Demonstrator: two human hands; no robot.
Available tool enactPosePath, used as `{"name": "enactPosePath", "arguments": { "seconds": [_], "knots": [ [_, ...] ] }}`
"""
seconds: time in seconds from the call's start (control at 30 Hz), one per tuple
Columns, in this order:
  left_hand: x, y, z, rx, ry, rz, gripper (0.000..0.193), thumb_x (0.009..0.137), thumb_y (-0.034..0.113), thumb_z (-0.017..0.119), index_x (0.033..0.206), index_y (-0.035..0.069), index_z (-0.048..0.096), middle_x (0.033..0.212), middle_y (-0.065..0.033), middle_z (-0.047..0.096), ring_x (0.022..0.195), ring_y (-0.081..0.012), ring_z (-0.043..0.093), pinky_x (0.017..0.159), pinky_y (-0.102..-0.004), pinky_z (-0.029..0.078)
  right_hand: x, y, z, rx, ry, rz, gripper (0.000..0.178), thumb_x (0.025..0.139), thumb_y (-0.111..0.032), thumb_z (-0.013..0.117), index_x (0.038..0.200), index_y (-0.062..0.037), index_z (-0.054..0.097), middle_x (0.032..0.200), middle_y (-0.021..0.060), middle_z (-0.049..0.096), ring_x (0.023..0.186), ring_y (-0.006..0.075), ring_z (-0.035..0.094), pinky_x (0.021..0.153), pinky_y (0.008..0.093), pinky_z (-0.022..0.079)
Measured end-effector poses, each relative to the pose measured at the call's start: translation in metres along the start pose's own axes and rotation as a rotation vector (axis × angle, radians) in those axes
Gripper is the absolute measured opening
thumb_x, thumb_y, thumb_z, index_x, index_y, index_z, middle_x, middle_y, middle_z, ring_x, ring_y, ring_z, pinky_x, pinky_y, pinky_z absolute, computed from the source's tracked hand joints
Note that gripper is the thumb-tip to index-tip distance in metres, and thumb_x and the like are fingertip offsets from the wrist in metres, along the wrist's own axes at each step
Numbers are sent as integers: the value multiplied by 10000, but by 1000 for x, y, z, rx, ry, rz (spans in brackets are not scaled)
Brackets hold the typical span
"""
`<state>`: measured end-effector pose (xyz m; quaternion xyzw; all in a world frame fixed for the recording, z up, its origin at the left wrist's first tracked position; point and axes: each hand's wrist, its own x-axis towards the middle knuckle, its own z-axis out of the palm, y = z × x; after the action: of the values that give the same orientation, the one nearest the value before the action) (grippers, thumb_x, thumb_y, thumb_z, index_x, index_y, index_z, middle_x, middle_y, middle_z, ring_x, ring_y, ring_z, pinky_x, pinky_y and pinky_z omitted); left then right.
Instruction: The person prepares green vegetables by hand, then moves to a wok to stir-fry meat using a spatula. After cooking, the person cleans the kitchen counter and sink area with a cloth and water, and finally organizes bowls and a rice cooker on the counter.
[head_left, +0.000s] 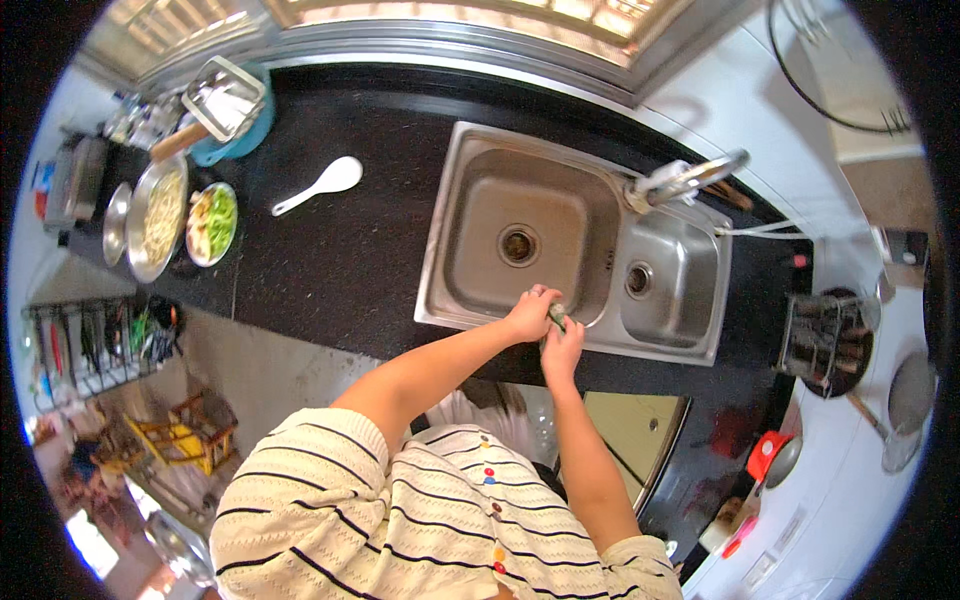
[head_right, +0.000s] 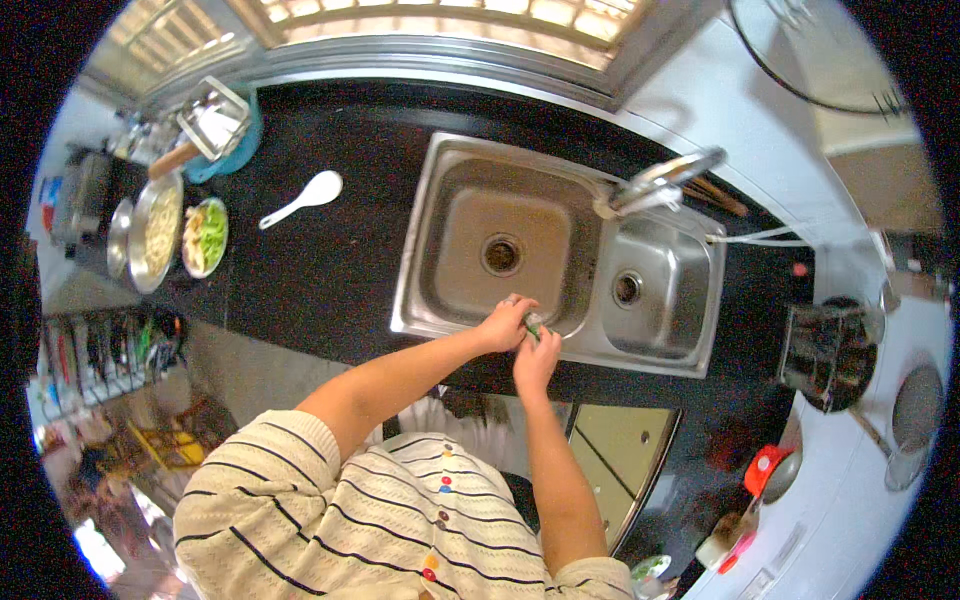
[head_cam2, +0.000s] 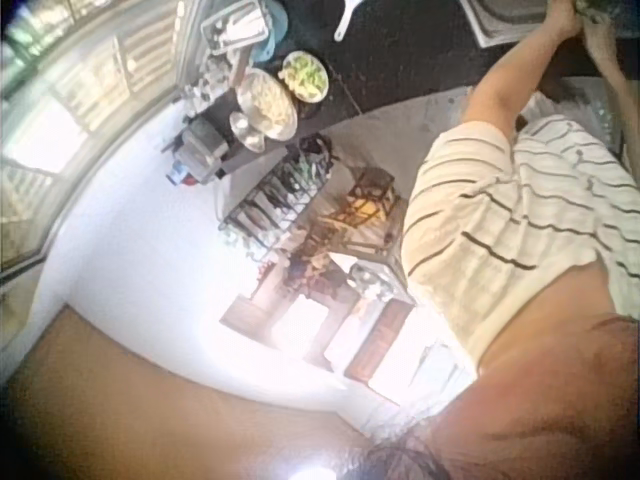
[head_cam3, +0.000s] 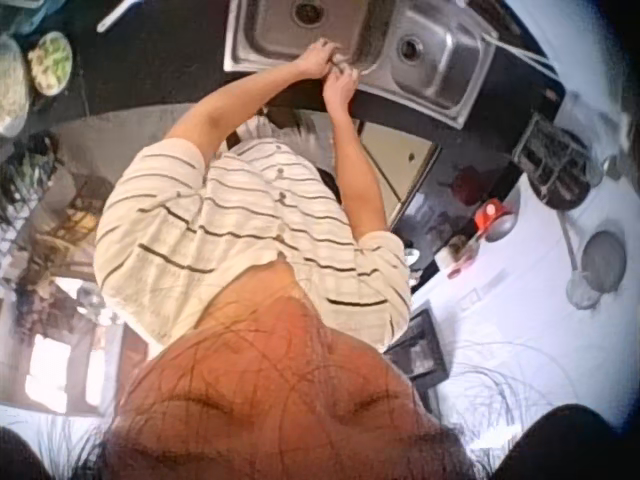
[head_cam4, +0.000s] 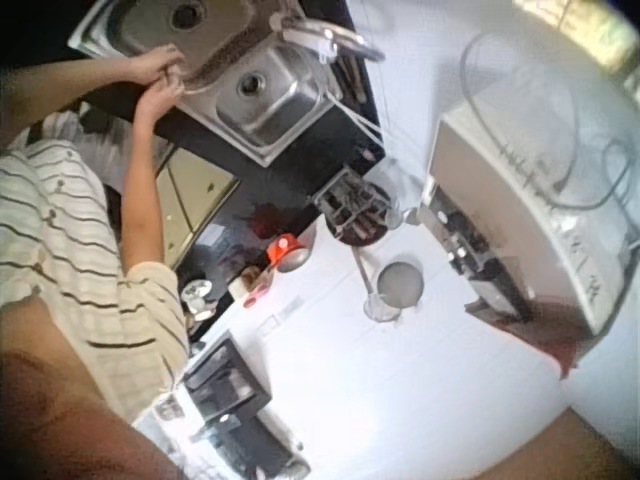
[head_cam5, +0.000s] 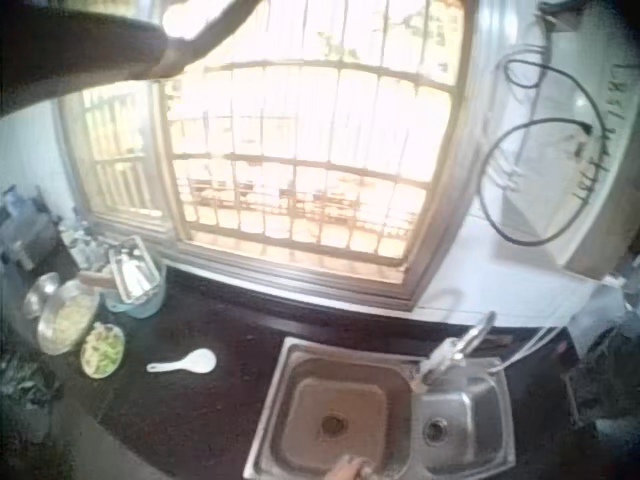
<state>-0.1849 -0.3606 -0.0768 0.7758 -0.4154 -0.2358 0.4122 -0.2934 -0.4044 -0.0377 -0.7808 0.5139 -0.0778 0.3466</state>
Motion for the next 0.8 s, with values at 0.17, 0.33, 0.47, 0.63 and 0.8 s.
{"name": "enactPosePath", "arguments": {
  "seconds": [0.17,0.33,0.47,0.63,0.8],
  "knots": [
    [1,-18,-76,-377,-199,-143,337,772,213,711,1025,27,587,994,-141,596,900,-319,593,810,-388,478,32,-7,21,323,-67,-27,244,930,-136,568,1089,47,586,1150,156,544,1059,313,551,931,374,429],
    [6,-16,-137,-301,61,56,291,763,255,737,877,48,566,783,-123,614,764,-334,607,721,-411,476,39,-98,-6,198,21,-571,264,959,-259,564,963,5,575,1191,135,535,1173,325,497,1015,412,362],
    [14,-15,-176,28,137,265,214,726,191,730,891,116,616,891,-67,628,908,-285,610,818,-425,446,40,-123,-20,-4,-22,-613,248,942,-268,591,965,-23,561,921,105,604,905,323,586,944,436,410],
    [-17,-58,-205,367,111,146,236,758,107,642,982,135,711,1242,-98,576,1229,-288,487,1056,-457,345,-9,-162,6,-17,-175,-615,190,896,-140,636,986,-4,539,906,134,504,743,291,538,694,360,442],
    [-79,-91,-262,280,340,73,284,730,34,635,1003,94,685,1286,-170,540,1205,-364,495,992,-452,422,-63,-206,76,6,-628,-519,227,895,-126,625,1089,-21,573,1031,139,539,841,255,586,740,348,489]
  ]
}}
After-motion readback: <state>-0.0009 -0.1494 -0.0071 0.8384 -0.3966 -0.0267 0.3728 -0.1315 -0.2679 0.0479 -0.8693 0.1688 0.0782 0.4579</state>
